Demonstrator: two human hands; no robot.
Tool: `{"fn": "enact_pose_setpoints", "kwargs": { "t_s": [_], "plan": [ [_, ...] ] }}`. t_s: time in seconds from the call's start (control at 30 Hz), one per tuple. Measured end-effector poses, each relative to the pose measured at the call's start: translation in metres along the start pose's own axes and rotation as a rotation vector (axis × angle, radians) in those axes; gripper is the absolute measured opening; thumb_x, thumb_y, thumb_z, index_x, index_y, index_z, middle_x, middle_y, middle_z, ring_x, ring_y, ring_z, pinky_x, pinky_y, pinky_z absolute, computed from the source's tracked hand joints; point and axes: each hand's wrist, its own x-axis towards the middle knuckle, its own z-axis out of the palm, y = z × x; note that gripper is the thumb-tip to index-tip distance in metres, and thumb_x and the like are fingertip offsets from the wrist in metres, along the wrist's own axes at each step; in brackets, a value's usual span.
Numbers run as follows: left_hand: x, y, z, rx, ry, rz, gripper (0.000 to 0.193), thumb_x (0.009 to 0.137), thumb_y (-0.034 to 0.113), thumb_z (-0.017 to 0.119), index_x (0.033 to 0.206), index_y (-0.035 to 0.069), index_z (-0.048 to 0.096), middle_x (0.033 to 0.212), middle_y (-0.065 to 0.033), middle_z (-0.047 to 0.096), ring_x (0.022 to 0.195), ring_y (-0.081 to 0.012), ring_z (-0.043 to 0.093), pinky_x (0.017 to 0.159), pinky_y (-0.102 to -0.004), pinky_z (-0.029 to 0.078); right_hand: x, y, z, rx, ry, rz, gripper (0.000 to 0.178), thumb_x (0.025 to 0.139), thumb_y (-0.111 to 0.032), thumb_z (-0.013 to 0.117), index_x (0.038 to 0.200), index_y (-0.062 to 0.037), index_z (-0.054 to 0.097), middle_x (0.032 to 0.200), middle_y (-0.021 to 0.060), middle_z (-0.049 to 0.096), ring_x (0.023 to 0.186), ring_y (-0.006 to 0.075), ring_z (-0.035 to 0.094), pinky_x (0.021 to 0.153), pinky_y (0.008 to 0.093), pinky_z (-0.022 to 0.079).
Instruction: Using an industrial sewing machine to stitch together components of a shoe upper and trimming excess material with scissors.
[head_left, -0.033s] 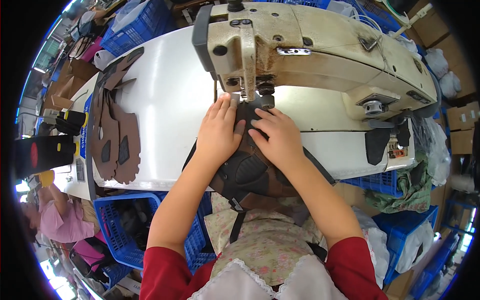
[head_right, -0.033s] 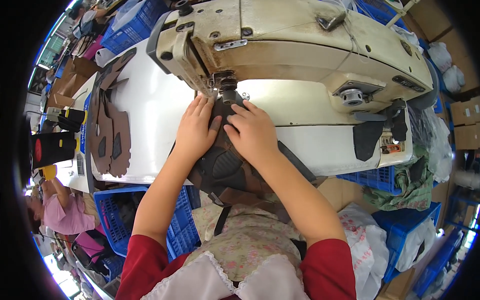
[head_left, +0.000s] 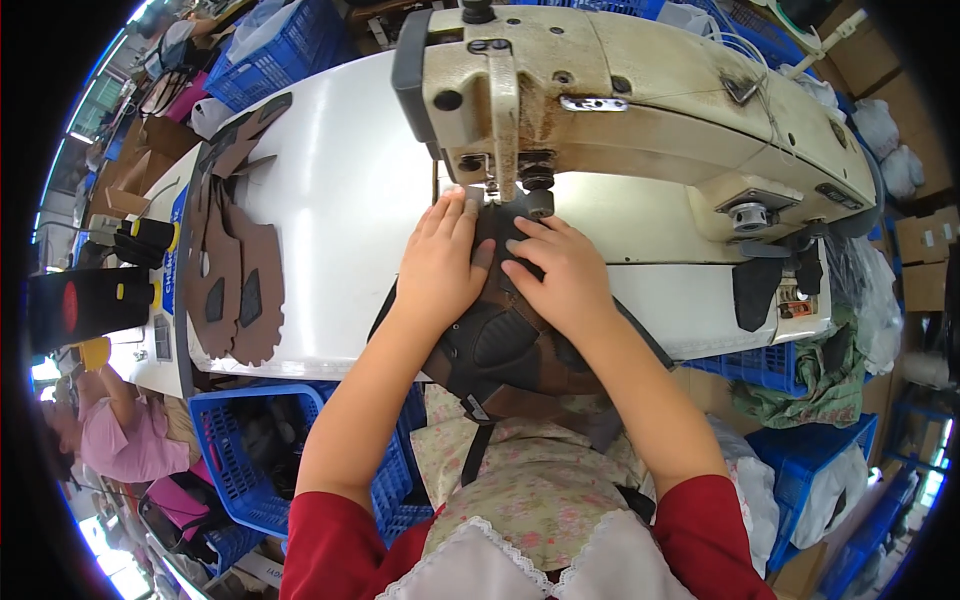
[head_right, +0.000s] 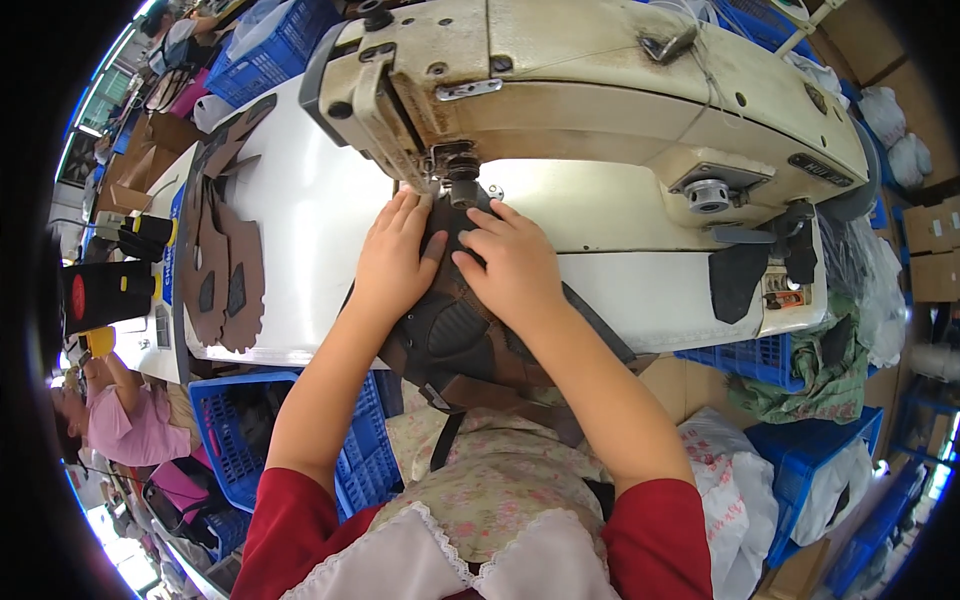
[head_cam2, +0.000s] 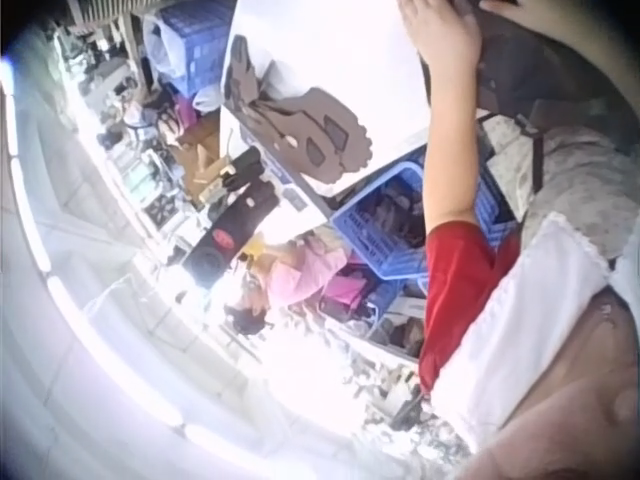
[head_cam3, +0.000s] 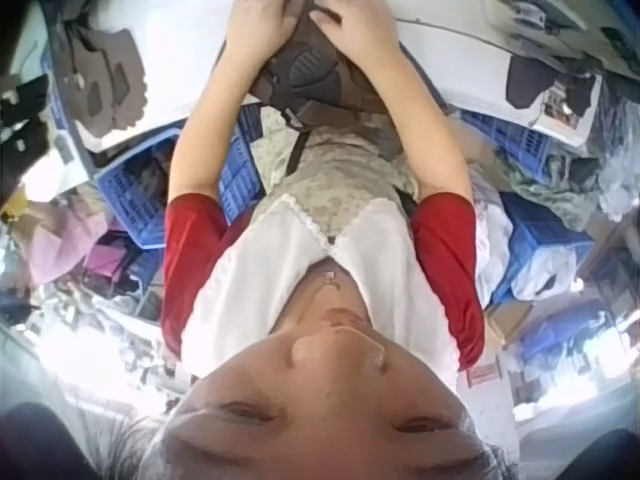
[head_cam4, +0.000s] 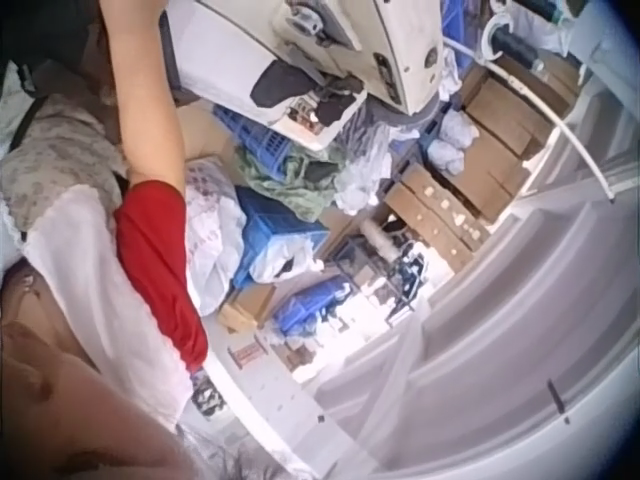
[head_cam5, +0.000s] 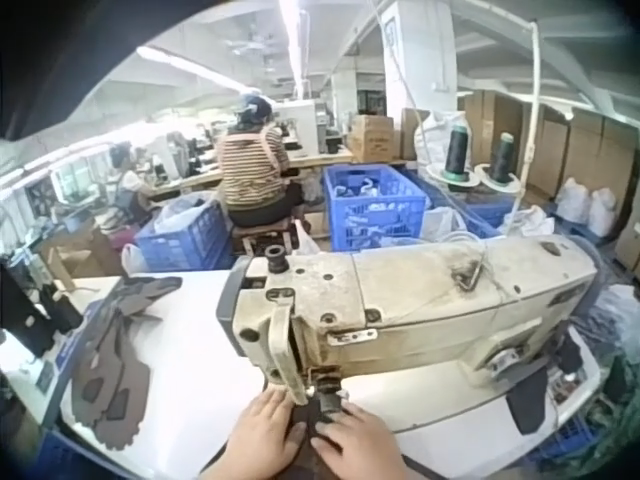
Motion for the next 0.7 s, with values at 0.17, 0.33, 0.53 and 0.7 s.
{"fn": "enact_pose_setpoints", "kwargs": {
  "t_s": [0.17,0.33,0.53,0.7],
  "plan": [
    [-0.001,0.002,-0.005,-0.003,0.018,-0.006,0.05,0.086,0.021,0.067,0.128,-0.003,0.057,0.138,-0.0223,0.054,0.131,-0.0379,0.047,0.106,-0.0446,0.041,-0.003,-0.004,-0.012,0.021,-0.117,0.01,0.031,0.078,-0.024,0.076,0.104,-0.0071,0.073,0.128,0.011,0.064,0.128,0.033,0.053,0.104,0.0429,0.045],
    [-0.005,0.001,-0.014,-0.018,-0.078,-0.025,0.053,0.086,0.023,0.067,0.131,-0.002,0.056,0.142,-0.021,0.051,0.134,-0.0367,0.044,0.109,-0.0447,0.038,-0.005,-0.009,-0.01,-0.037,-0.129,0.023,0.035,0.077,-0.022,0.077,0.108,-0.0078,0.071,0.131,0.0108,0.062,0.13,0.0329,0.05,0.105,0.043,0.043],
    [-0.018,-0.006,-0.016,-0.014,-0.121,0.037,0.055,0.09,0.025,0.065,0.136,-0.001,0.051,0.15,-0.0215,0.042,0.139,-0.036,0.039,0.113,-0.0435,0.035,-0.007,-0.012,-0.01,-0.053,-0.062,0.017,0.036,0.077,-0.022,0.077,0.109,-0.0087,0.07,0.128,0.0131,0.061,0.126,0.0351,0.051,0.104,0.0447,0.043],
    [-0.018,-0.008,-0.012,-0.002,-0.086,0.057,0.055,0.091,0.025,0.063,0.137,-0.001,0.05,0.151,-0.0214,0.04,0.14,-0.0353,0.038,0.113,-0.0431,0.035,-0.004,-0.007,-0.005,-0.026,-0.063,0.012,0.036,0.077,-0.021,0.078,0.109,-0.008,0.068,0.128,0.0138,0.06,0.125,0.0362,0.051,0.104,0.045,0.043]
  ]
}}
